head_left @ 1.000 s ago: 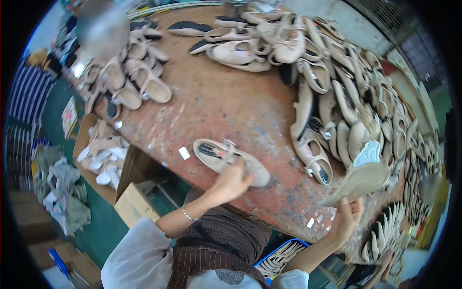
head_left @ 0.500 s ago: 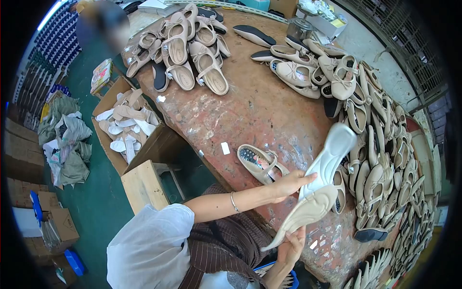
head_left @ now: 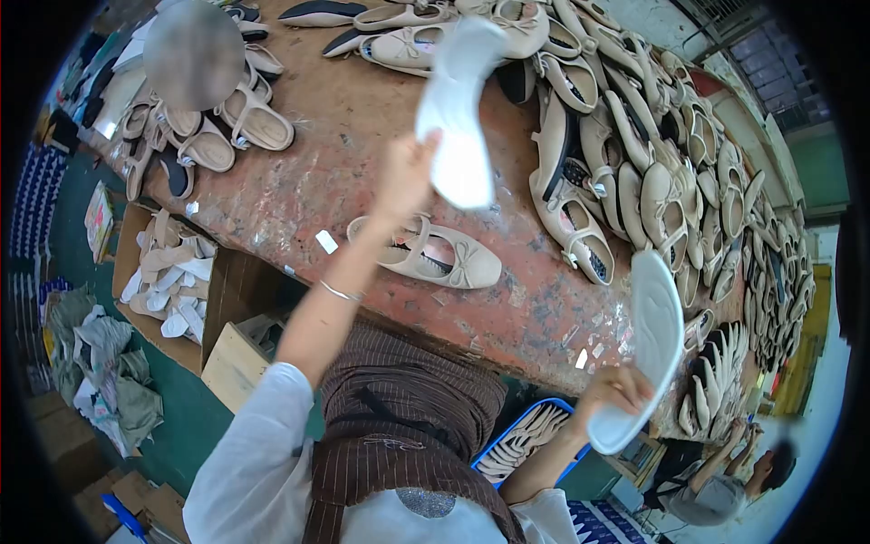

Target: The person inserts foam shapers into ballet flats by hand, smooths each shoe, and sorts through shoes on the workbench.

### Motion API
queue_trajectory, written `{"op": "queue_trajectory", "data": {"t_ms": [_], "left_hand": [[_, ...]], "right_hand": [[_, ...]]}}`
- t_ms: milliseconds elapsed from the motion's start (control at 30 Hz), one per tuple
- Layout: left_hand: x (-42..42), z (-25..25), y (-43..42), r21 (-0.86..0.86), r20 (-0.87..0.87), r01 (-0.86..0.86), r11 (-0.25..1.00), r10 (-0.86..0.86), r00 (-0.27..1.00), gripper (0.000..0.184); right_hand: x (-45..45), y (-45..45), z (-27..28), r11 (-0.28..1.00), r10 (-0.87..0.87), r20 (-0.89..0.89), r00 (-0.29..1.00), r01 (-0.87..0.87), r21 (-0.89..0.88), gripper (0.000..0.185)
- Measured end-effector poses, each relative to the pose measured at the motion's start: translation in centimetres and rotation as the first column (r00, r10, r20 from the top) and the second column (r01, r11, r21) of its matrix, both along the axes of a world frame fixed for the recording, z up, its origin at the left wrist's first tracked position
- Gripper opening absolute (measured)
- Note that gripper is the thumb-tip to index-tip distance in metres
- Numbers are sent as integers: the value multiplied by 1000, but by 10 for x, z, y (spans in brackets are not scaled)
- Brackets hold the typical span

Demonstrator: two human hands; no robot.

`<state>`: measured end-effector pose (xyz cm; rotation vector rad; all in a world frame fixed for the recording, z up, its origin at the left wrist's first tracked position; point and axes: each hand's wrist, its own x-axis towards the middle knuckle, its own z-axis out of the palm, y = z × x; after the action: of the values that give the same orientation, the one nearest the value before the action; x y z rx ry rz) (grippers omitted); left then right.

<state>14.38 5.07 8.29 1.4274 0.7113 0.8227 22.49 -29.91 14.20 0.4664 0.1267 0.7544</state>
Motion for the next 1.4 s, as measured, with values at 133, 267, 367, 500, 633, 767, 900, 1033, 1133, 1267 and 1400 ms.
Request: {"op": "queue_trajectory", "data": {"t_ms": [133, 267, 367, 500, 633, 767, 900, 1033, 1133, 1267, 1400], "left_hand": [[-25, -12, 85, 40, -345, 24, 999, -8, 938, 39], [-54, -12, 90, 575, -471, -187, 796, 510, 720, 46], [-86, -14, 46, 799, -388, -33, 600, 557, 735, 38], [-117, -9, -29, 584, -603, 71, 809, 373, 706, 26], [-133, -39, -49, 659, -562, 69, 749, 429, 707, 35], [-131, -44, -59, 427, -615, -17, 904, 304, 727, 47], [-133, -57, -58, 375, -528, -52, 926, 259, 809, 59], [-130, -54, -67, 295, -524, -59, 954, 213, 825, 59], [-130, -45, -70, 297, -566, -21, 955, 194, 801, 55], [-132, -44, -62, 314, -616, 36, 949, 175, 768, 51], [-132, -41, -64, 301, -632, 34, 953, 172, 756, 48]], "right_hand": [[0, -6, 23, 745, -214, 250, 944, 323, -584, 33], [7, -19, -32, 408, 191, 443, 876, 339, -848, 39], [11, -17, -44, 256, 656, 419, 628, 337, -906, 42], [11, 5, -46, -191, 876, 161, 455, 634, -750, 53], [19, 19, -44, -261, 930, 39, 366, 732, -630, 53], [24, 41, -33, -350, 922, -182, 340, 937, -21, 54], [31, 45, -33, -369, 882, -242, 403, 913, 177, 47], [46, 25, -48, -168, 976, -49, 212, 876, 452, 45], [45, 36, -51, -287, 812, 500, 303, 951, -110, 48], [29, 65, -34, 16, 648, 656, 387, 854, -520, 57], [26, 72, -43, 78, 800, 577, 164, 925, -372, 63]]}}
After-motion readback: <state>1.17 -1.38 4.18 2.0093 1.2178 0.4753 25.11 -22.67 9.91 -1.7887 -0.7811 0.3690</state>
